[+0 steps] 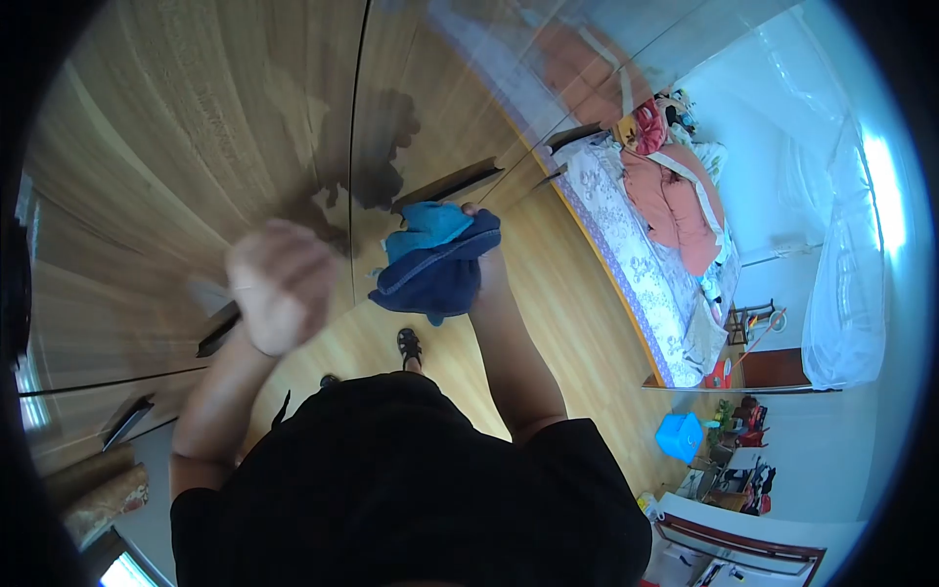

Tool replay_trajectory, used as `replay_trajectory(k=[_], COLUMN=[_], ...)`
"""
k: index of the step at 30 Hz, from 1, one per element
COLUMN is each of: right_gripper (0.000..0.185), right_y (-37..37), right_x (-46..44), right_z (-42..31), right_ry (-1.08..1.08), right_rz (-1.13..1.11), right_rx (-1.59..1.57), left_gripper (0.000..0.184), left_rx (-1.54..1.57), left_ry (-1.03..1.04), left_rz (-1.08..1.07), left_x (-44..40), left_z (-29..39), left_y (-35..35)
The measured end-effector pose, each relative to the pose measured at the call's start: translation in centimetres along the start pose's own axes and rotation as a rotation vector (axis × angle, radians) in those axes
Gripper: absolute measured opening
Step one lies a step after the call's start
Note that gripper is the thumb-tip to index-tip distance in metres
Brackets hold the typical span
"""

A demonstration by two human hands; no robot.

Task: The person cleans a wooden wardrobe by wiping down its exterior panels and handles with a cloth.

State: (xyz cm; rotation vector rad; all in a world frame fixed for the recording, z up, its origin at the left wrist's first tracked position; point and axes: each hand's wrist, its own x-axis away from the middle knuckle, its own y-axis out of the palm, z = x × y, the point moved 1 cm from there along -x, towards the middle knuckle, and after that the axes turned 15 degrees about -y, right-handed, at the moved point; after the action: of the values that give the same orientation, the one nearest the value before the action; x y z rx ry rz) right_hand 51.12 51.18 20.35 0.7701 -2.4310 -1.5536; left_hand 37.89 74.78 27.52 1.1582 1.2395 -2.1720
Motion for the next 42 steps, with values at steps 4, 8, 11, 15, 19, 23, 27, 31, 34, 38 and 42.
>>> replay_trajectory(k=[4,8,11,15,19,23,27,31,34,38,42], right_gripper=[0.030,0.030,0.039,0.049,0.046,0.043,0.037,0.044,0.044,0.031,0.026], right_y=[-0.5,-2.0,-3.6,-3.9,-4.8,-5.2,-6.3,-8.7,-7.7,-8.0,-8.2], right_x=[0.6,1.0,2.0,4.6,3.8,1.9,-2.8,-6.4,-4.7,-5.0,-7.0], right_z=[0.1,-0.8,-3.5,-5.7,-8.8,-11.6,-10.1,-4.3,-1.2,-4.0,-3.8], right_ry=[-0.160,-0.141,0.060,0.346,0.221,-0.094,-0.493,-0.639,-0.505,-0.609,-0.748], right_rz=[0.037,0.057,0.040,0.097,0.214,0.311,0.044,-0.232,-0.321,-0.374,-0.076], right_rx=[-0.048,0.199,0.515,0.566,0.381,0.470,1.379,2.458,2.555,2.540,2.461], left_gripper=[0.031,0.025,0.015,0.016,0.017,0.022,0.030,0.030,0.027,0.025,0.025], left_rx=[0.332,0.492,1.163,1.413,0.818,0.281,-0.142,-0.583,-0.919,-1.170,-1.135], left_ry=[-0.582,-0.778,-1.327,-1.591,-1.303,-0.885,-0.524,-0.299,-0.192,-0.058,-0.041], left_rz=[0.018,-0.186,-0.217,-0.090,-0.167,-0.013,0.416,0.633,0.691,0.673,0.671], left_x=[4.7,7.5,7.4,6.5,5.8,4.0,6.0,8.1,9.1,8.7,8.7], left_z=[5.4,5.2,4.4,3.4,4.7,5.0,1.1,-3.1,-4.5,-4.8,-4.8], left_y=[7.7,11.2,10.9,10.3,9.5,1.2,-7.7,-13.2,-13.8,-13.4,-13.5])
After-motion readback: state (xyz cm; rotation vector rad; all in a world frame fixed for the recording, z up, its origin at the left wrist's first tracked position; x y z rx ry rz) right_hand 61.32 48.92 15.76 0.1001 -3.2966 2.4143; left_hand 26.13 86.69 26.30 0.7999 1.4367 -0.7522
